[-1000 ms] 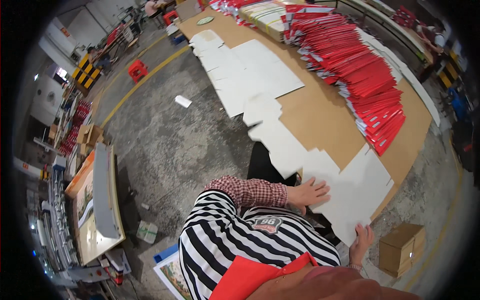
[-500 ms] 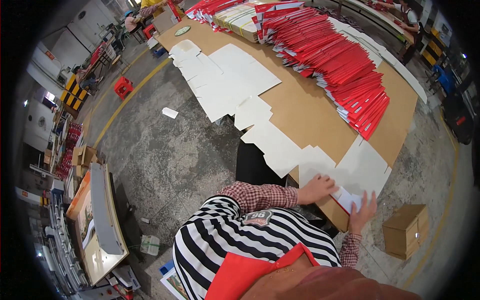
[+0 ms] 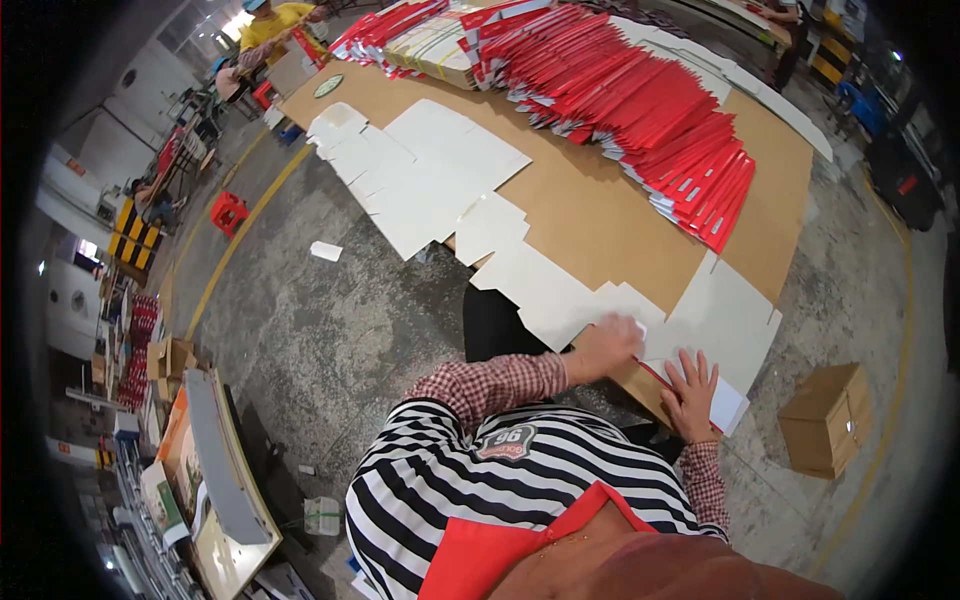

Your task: The person assembles small product boxes by folding white cardboard blanks and inserting them into red printed sleeves. The person repeatedly picks a blank, folds it into a rectangular shape, and slides it into a red sleeve, then places the finished unit into a growing stack on the table.

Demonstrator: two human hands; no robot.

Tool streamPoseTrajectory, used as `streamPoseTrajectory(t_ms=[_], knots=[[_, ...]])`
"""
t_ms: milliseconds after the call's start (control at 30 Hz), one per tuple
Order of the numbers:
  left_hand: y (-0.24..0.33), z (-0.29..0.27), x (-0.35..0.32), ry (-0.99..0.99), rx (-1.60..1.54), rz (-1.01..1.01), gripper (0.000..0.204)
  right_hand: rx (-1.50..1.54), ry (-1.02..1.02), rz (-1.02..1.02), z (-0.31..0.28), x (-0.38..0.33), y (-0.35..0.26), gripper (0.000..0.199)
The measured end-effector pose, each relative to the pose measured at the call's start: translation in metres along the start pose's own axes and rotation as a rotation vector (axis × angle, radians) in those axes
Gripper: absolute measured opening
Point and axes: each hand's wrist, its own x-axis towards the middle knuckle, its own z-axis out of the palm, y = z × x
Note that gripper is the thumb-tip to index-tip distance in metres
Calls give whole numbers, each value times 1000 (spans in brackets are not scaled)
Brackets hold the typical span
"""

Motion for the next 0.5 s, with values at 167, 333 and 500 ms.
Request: streamPoseTrajectory(t_ms=[167,333,500], knots=[[44,-9,7,-82,-102,73,55,-2,687,371,-11,-56,15,62],[51,7,13,-132,-185,126,60,1524,1267,791,10,-121,40,59],[78,28,34,-100,-351,217,61,1411,939,653,20,-82,65,61]])
